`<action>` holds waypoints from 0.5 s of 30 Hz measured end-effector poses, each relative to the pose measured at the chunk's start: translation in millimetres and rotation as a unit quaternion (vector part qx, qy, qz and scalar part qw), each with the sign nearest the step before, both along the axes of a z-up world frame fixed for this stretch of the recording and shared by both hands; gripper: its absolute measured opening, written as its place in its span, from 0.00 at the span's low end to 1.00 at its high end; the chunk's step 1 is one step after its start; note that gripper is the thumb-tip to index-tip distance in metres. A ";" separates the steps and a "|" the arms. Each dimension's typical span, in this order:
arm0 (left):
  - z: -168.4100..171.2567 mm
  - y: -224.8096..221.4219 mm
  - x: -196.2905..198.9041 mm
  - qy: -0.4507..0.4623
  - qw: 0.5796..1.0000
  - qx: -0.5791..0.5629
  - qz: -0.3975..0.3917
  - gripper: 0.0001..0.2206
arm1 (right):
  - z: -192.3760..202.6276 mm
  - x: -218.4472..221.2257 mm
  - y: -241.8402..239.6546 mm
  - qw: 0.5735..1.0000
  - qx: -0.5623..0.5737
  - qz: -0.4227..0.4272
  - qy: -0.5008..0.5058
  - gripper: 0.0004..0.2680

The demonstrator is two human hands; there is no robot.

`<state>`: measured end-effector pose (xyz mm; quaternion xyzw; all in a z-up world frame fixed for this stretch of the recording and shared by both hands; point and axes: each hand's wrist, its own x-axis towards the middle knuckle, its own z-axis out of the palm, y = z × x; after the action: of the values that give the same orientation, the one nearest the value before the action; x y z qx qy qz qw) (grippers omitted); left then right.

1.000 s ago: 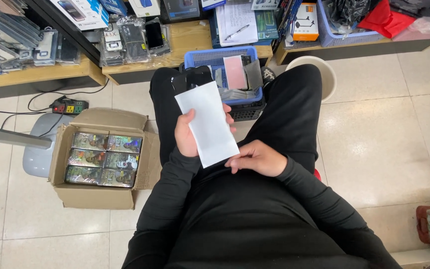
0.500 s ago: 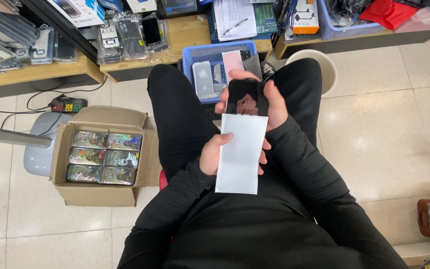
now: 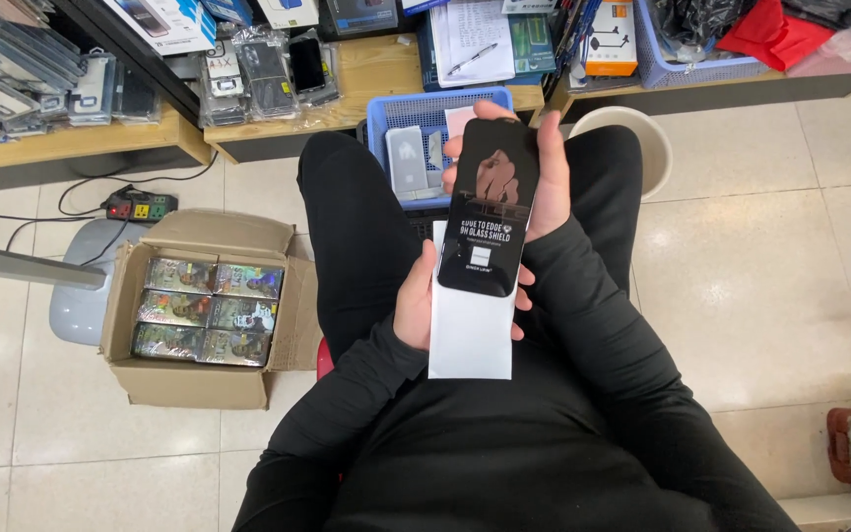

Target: Sorting and inspecting mobile phone screen protectors by removing them from packaging and placing them in a basket.

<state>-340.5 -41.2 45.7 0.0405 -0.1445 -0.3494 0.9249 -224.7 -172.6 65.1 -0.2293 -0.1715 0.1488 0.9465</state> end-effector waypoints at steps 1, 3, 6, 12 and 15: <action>0.6 0.3 -0.2 0.003 1.000 0.001 0.002 0.34 | -2.0 -4.7 2.7 1.000 0.001 0.002 0.003 0.30; 1.9 0.8 0.8 0.010 1.000 -0.005 0.004 0.33 | -5.6 -13.3 7.5 0.997 -0.019 0.035 -0.064 0.29; 3.9 4.2 0.9 0.023 1.000 0.009 0.014 0.33 | -0.2 -28.5 9.7 0.994 -0.068 0.061 -0.057 0.27; 15.9 6.3 -7.0 0.055 0.998 0.023 0.034 0.33 | 9.5 -43.5 9.1 0.979 -0.119 0.063 -0.153 0.25; 14.0 3.8 -8.8 0.084 0.996 -0.020 0.027 0.32 | 7.3 -49.8 4.3 0.969 -0.136 0.073 -0.191 0.25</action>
<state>-349.3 -37.4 59.7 -0.0034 -0.0723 -0.3233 0.9435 -274.5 -168.3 72.4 -0.3672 -0.3431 0.1929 0.8428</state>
